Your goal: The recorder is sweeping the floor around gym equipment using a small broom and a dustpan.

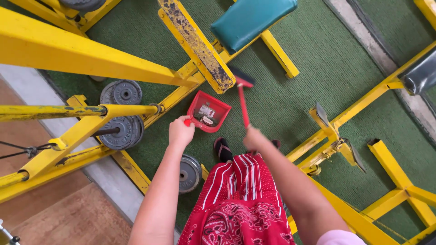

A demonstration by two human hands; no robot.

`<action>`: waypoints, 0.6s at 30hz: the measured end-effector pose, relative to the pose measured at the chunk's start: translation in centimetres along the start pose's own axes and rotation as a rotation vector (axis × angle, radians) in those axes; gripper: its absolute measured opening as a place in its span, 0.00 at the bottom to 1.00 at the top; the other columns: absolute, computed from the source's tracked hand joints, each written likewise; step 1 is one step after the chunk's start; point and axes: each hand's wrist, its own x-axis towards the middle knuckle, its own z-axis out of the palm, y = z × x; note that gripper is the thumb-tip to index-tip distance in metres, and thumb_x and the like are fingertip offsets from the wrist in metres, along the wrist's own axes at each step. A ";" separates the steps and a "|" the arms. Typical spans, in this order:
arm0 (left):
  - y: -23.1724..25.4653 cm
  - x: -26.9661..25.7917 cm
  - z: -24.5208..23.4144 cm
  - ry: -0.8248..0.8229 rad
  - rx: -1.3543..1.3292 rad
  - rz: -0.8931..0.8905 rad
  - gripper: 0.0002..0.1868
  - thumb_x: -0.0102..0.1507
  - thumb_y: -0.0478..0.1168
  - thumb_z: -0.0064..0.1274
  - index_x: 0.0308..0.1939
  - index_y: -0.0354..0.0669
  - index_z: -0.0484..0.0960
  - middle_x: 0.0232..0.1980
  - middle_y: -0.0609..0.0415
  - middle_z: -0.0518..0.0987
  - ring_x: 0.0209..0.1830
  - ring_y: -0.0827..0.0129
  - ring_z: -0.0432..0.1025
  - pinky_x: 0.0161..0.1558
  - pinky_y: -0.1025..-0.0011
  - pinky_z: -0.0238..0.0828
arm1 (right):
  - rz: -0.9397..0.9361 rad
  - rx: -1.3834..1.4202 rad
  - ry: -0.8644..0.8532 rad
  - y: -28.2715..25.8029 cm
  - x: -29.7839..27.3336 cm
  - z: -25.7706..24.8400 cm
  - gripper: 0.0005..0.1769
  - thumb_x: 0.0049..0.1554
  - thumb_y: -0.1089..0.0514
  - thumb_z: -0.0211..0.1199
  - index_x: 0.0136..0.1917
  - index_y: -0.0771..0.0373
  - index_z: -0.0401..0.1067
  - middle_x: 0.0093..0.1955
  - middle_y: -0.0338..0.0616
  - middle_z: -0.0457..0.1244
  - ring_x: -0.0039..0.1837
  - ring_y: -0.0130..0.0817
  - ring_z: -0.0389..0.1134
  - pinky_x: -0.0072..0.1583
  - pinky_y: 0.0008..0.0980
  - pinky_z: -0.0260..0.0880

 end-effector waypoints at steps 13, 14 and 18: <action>4.7 -3.4 0.3 -0.108 -0.024 0.216 0.20 0.56 0.42 0.58 0.52 0.42 0.86 0.43 0.35 0.83 0.47 0.46 0.79 0.53 0.56 0.75 | 0.128 0.957 -0.328 10.0 -12.9 -6.7 0.33 0.58 0.60 0.58 0.76 0.48 0.59 0.33 0.37 0.57 0.27 0.22 0.54 0.29 0.26 0.53; 5.2 -3.7 0.6 -0.120 -0.032 0.259 0.20 0.57 0.41 0.57 0.52 0.42 0.85 0.43 0.35 0.83 0.47 0.46 0.79 0.53 0.56 0.76 | 0.147 1.202 -0.362 10.9 -13.5 -6.9 0.22 0.59 0.60 0.57 0.66 0.53 0.63 0.32 0.32 0.55 0.27 0.18 0.52 0.28 0.23 0.49; 9.2 -4.7 1.5 -0.199 -0.079 0.346 0.21 0.56 0.39 0.57 0.54 0.44 0.85 0.43 0.34 0.82 0.46 0.44 0.79 0.53 0.55 0.75 | 0.213 1.736 -0.381 13.9 -14.5 -7.9 0.09 0.61 0.55 0.57 0.41 0.54 0.58 0.31 0.27 0.52 0.27 0.13 0.51 0.26 0.17 0.46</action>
